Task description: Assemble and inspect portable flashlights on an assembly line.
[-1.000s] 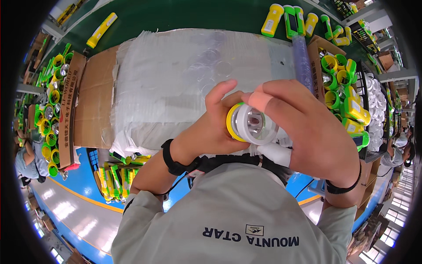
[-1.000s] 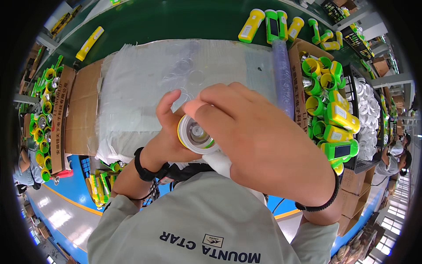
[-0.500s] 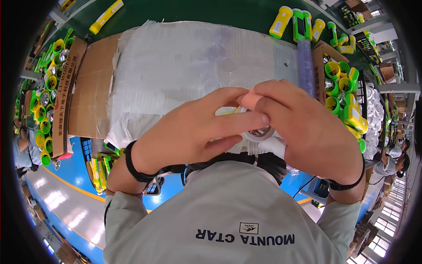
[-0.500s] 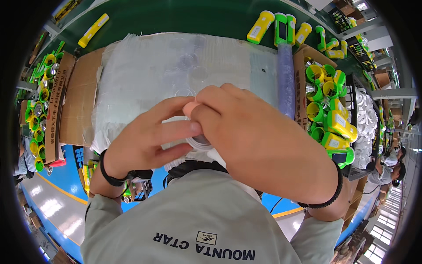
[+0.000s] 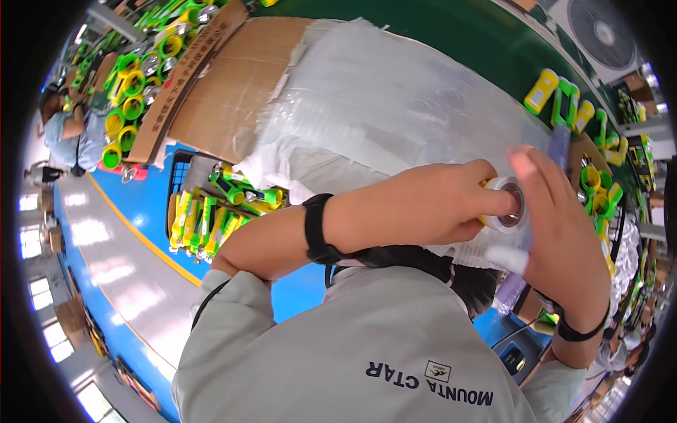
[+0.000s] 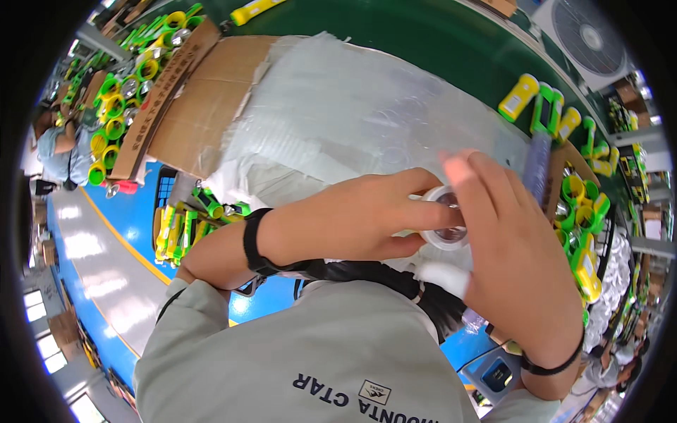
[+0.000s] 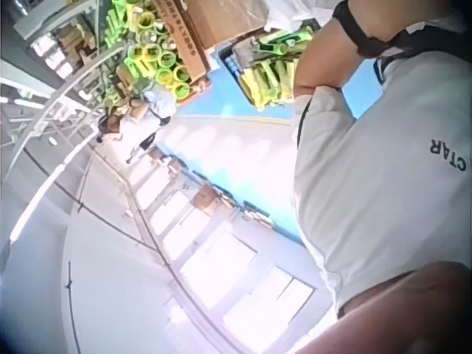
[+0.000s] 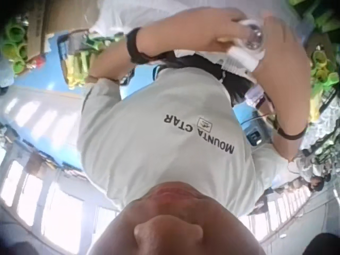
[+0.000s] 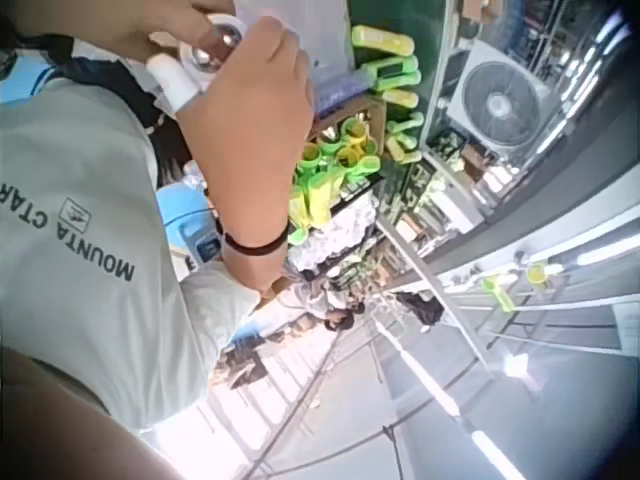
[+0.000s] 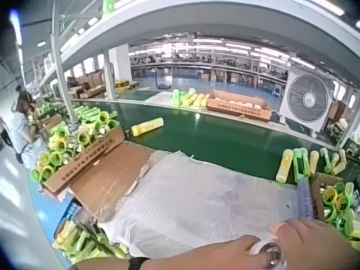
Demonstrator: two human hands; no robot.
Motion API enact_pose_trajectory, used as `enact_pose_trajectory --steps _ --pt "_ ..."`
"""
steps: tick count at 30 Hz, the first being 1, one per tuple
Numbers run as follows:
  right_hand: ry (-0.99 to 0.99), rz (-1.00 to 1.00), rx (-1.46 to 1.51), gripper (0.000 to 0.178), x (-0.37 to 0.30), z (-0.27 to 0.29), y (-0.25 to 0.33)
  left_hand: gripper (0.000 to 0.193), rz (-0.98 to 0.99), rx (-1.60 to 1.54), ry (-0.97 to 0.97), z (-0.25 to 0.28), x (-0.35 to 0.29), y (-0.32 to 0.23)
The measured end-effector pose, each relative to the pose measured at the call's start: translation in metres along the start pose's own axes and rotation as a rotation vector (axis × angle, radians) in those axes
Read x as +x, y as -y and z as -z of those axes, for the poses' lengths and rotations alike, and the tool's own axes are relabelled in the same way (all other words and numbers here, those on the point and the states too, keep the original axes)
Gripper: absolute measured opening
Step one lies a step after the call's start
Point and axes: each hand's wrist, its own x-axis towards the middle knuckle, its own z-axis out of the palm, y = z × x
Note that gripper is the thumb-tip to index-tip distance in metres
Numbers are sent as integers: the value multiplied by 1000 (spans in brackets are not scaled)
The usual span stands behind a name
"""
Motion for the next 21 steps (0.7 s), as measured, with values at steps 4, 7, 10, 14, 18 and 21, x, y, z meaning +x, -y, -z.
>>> enact_pose_trajectory --steps 4,7,10,14,18,21 --pt "117 41 -21 44 -1 14 9 46 -26 -52 -18 0 -2 -2" --pt "279 -137 -118 50 2 11 9 43 -36 -31 -29 -1 -2 -2" --pt "-106 279 21 47 0 5 -1 46 -53 -150 -23 0 0 1" --pt "67 87 -149 41 5 3 0 49 -6 -133 73 2 2 4" --pt "12 205 -107 40 16 -3 -15 51 -70 -134 -1 -5 7 13" --pt "-108 526 -67 41 26 -11 -39 53 -110 -218 -88 -10 7 25"
